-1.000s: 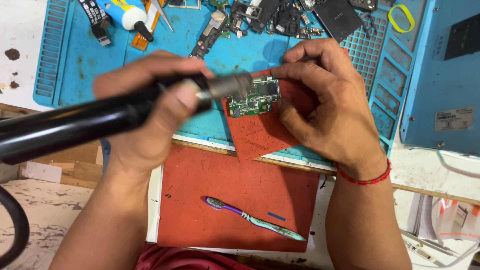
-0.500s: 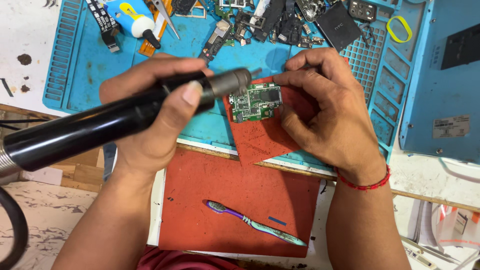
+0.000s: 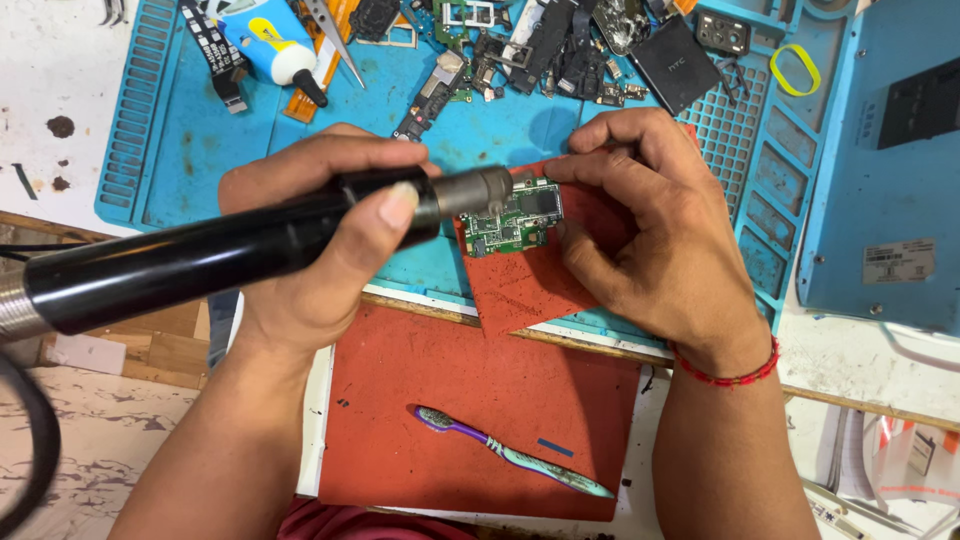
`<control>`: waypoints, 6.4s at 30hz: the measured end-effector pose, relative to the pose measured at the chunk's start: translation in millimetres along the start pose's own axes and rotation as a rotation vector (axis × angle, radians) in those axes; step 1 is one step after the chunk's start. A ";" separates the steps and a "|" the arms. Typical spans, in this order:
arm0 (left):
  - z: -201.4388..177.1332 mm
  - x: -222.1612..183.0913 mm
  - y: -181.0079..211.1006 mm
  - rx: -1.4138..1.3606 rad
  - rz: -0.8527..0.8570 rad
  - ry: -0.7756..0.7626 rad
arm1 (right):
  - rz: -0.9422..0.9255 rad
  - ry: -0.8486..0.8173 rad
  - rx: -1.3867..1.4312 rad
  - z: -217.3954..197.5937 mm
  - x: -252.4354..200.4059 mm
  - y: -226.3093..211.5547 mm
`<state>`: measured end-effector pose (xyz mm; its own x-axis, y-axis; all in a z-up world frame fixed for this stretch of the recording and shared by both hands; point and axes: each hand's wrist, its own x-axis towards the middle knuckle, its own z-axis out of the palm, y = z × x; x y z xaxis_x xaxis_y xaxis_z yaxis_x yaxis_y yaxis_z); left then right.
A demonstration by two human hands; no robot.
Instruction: The person uses a heat gun to heat a mobile phone circuit board held by hand on a workbench covered with various disassembled phone parts.
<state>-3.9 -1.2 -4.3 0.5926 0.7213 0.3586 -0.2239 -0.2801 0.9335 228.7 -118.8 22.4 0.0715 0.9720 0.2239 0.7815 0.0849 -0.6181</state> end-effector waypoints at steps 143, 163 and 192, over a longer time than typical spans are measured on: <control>0.3 1.8 2.1 0.125 -0.021 0.010 | 0.051 0.023 -0.003 -0.4 4.5 -1.0; -2.2 1.8 -4.2 0.043 0.075 -0.024 | 0.048 0.004 -0.024 1.5 4.9 -0.8; -4.0 -0.2 -5.2 0.043 0.019 -0.050 | -0.004 0.019 -0.008 1.5 1.5 -1.4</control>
<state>-6.0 2.6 -9.2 0.6265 0.6833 0.3749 -0.2031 -0.3213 0.9250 226.8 -117.1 22.5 0.0804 0.9674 0.2403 0.7865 0.0866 -0.6115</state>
